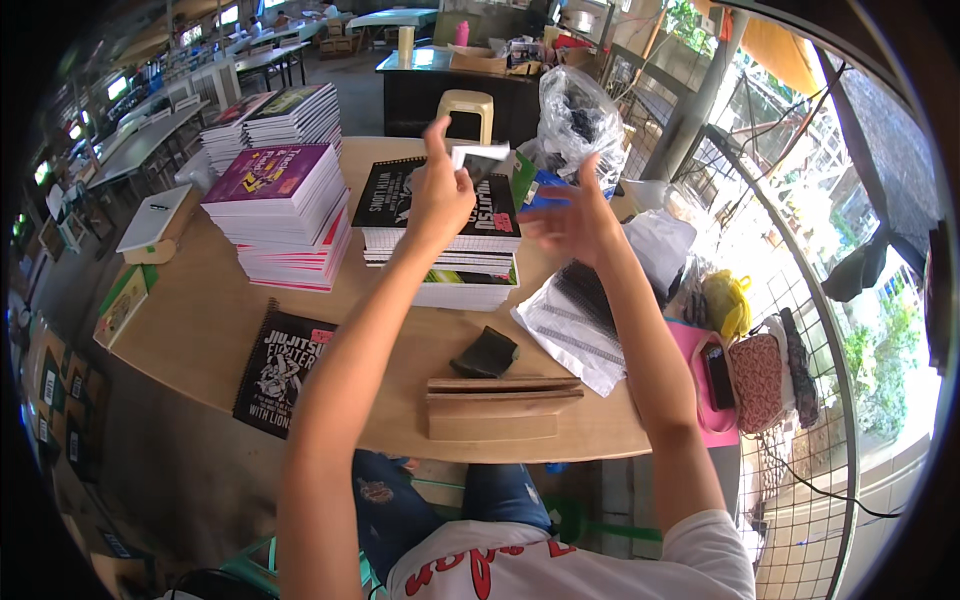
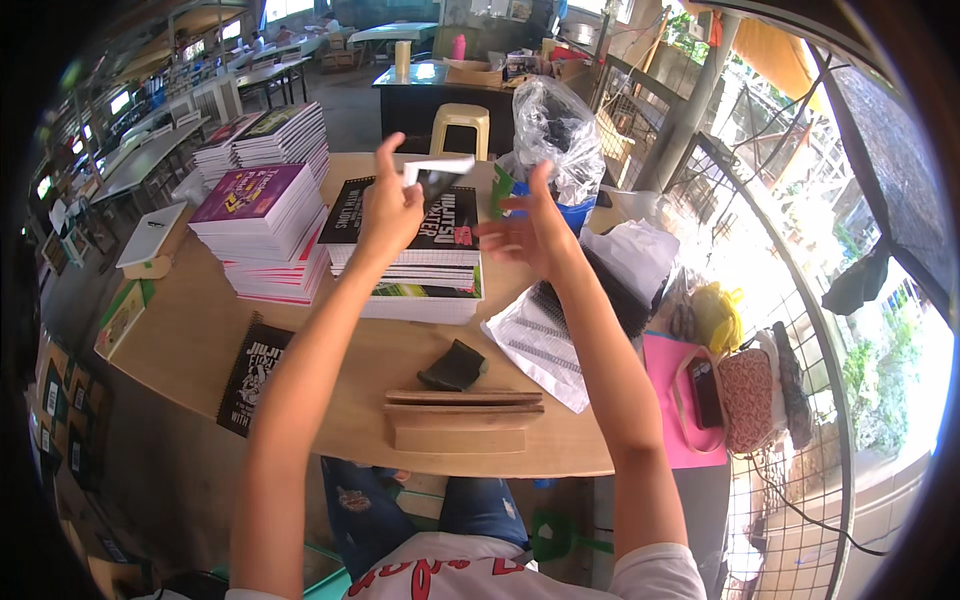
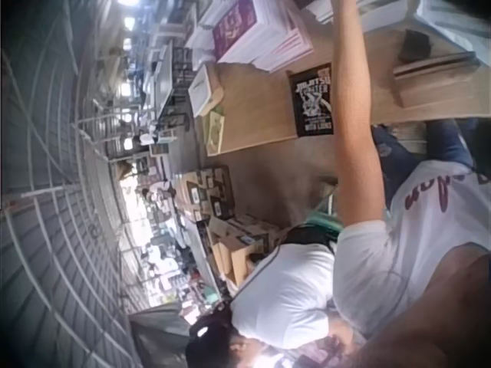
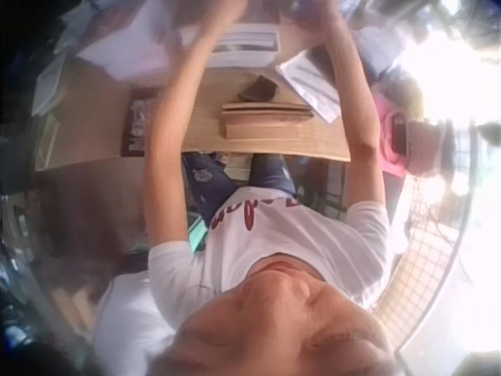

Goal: The person binds booklets by hand by threading a plastic spiral coil through the pre-punched holes of each cover and paper stack, then uses a blue tool to crimp the ends of the coils.

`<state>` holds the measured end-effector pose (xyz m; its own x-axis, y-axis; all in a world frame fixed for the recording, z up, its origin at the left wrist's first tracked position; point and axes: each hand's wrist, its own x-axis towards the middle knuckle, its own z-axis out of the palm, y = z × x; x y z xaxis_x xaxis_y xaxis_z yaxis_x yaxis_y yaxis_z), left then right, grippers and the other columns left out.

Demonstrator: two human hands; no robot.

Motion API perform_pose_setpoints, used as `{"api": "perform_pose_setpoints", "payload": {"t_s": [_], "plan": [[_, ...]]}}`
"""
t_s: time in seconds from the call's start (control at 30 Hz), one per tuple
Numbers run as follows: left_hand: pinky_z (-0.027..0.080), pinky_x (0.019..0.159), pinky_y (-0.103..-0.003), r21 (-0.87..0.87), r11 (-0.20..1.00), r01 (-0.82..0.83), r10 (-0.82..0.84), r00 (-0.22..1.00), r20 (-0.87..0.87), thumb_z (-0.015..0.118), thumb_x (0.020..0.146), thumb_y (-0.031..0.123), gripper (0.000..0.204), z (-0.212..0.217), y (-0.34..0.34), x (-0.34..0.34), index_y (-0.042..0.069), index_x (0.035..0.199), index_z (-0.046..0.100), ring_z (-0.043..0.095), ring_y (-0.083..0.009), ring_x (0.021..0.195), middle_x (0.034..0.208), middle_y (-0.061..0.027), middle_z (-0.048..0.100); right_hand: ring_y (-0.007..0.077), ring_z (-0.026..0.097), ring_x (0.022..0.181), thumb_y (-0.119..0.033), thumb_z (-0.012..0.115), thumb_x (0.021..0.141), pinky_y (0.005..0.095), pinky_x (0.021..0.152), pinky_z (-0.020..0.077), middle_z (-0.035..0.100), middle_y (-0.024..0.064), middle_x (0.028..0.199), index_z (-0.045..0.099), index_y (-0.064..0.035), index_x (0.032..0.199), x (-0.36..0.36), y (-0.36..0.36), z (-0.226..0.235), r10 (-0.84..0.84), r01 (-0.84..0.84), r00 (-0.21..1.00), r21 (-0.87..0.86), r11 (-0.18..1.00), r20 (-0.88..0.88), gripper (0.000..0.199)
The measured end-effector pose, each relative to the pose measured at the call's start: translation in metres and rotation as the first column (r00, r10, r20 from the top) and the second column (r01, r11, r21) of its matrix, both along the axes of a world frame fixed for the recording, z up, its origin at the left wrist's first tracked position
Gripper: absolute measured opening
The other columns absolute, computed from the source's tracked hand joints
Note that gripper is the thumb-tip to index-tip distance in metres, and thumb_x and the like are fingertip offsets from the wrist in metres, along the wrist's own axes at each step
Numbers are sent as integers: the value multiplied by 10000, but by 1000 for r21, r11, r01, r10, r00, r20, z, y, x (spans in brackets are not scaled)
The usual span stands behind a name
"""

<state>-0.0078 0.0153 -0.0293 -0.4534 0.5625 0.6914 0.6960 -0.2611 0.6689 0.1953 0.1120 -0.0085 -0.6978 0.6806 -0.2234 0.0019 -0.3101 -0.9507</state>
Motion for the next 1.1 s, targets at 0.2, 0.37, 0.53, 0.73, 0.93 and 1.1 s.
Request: {"api": "perform_pose_setpoints", "payload": {"t_s": [0.2, 0.37, 0.53, 0.73, 0.93, 1.1], "plan": [[563, 907, -428, 110, 977, 184, -94, 830, -550, 510, 842, -145, 722, -17, -39, 33, 120, 1502, 383, 647, -385, 1123, 1327, -194, 613, 343, 671, 932, -255, 597, 933, 496, 850, 560, 660, 220, 1083, 524, 77, 1266, -67, 2, 24, 28, -7, 962, 77, 997, -272, 476], [433, 1093, -489, -67, 959, 276, -263, 773, -578, 581, 873, -11, 670, -35, -94, 40, 55, 1507, 374, 559, -396, 1264, 1399, -217, 548, 274, 673, 954, 22, 580, 878, 412, 854, 565, 672, 184, 1082, 572, 85, 1206, -24, -40, -9, -65, 199, 926, 337, 920, -371, 334], [292, 1179, -441, 140, 989, -51, 25, 983, 182, 799, 825, 180, 1147, -17, -136, 16, -49, 1565, -48, 319, -388, 1446, 1571, -322, 216, 292, 684, 1073, 40, 495, 891, 386, 932, 581, 646, 227, 1215, 506, 116, 1283, 27, -75, -17, 29, 103, 844, 214, 971, -536, 399], [520, 891, -326, 94, 922, 376, -377, 815, 440, 773, 868, 73, 445, -42, -141, 4, -1, 1248, 553, 649, -158, 1009, 1106, -96, 686, 239, 594, 1192, -68, 621, 939, 382, 1011, 484, 606, 156, 1301, 484, 50, 1358, 42, -129, -49, -103, 220, 894, 227, 949, -435, 456], [496, 975, -313, 213, 828, 519, -553, 694, 461, 660, 952, 34, 487, -55, -184, 17, -11, 1374, 421, 593, -161, 1163, 1307, -130, 582, 171, 667, 998, -77, 585, 988, 314, 910, 507, 697, 110, 1114, 565, 40, 1234, 54, -150, -52, -194, 408, 897, 575, 709, -397, 273], [487, 1004, -316, 147, 917, 372, -388, 739, 551, 648, 944, -19, 432, -114, -229, 4, -28, 1342, 481, 605, -175, 1166, 1257, -121, 624, 102, 589, 960, -43, 622, 982, 266, 873, 467, 660, 48, 1086, 561, 16, 1199, 45, -179, -71, -9, 200, 951, 593, 780, -309, 233]]}}
